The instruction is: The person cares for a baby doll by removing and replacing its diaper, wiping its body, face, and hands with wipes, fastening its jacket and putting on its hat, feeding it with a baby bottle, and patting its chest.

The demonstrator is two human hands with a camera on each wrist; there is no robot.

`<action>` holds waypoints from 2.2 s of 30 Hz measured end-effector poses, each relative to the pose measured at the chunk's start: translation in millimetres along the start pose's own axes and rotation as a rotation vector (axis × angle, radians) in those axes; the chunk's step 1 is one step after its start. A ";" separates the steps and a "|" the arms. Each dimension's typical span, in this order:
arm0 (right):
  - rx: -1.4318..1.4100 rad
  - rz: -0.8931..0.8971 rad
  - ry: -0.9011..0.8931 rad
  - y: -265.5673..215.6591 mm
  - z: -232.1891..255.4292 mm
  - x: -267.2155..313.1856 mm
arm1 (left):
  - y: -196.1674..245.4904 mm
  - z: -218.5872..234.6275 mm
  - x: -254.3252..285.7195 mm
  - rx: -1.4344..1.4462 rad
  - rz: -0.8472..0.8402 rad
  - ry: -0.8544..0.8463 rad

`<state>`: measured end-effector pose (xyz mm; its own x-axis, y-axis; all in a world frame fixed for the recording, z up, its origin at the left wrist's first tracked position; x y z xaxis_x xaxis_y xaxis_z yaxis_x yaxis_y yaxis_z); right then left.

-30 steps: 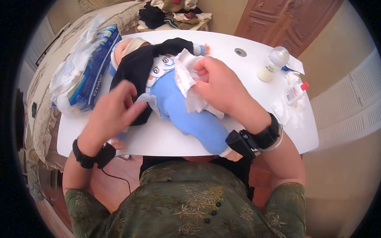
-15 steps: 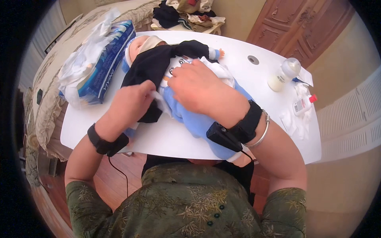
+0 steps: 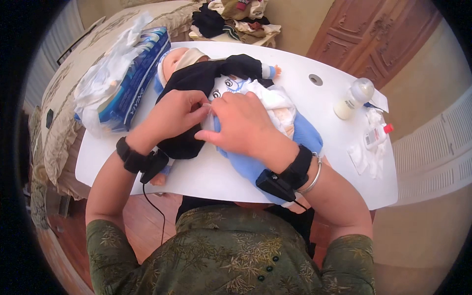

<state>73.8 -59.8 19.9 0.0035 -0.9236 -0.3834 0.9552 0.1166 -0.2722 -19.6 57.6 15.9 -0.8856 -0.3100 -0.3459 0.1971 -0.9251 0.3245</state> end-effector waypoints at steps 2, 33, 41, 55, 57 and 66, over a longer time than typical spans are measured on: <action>-0.014 0.031 0.080 -0.1 -5.1 1.3 | -9.1 -7.7 -5.1 0.212 0.092 -0.132; 0.040 0.093 0.061 8.6 -9.5 19.4 | 25.4 -13.5 16.9 -0.231 -0.475 0.172; -0.022 -0.212 0.200 2.6 26.6 40.9 | 34.6 3.2 -19.9 -0.357 -0.579 0.040; -0.314 -0.346 -0.305 147.4 48.5 -9.9 | 40.8 -16.0 -54.7 -0.291 -0.578 -0.296; -0.326 -0.353 -0.399 147.2 30.3 -11.4 | 42.7 -17.0 -51.8 -0.292 -0.543 -0.307; -0.059 -0.399 -0.434 161.6 -7.5 -46.3 | 41.1 -18.2 -35.0 -0.301 -0.599 -0.201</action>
<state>225.7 4.5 -12.9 -0.2198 -0.9637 0.1517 0.8895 -0.2618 -0.3745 27.1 26.5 25.3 -0.9330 0.2919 -0.2106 -0.2669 -0.9536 -0.1391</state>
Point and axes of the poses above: each hand's wrist, its own x-axis away from the middle knuckle, its own z-axis out of the back of the hand, y = z × x, the point moved 4 cm from there along -x, towards the middle knuckle, and after that the axes turned 9 degrees about -x, right-handed, at the moved point
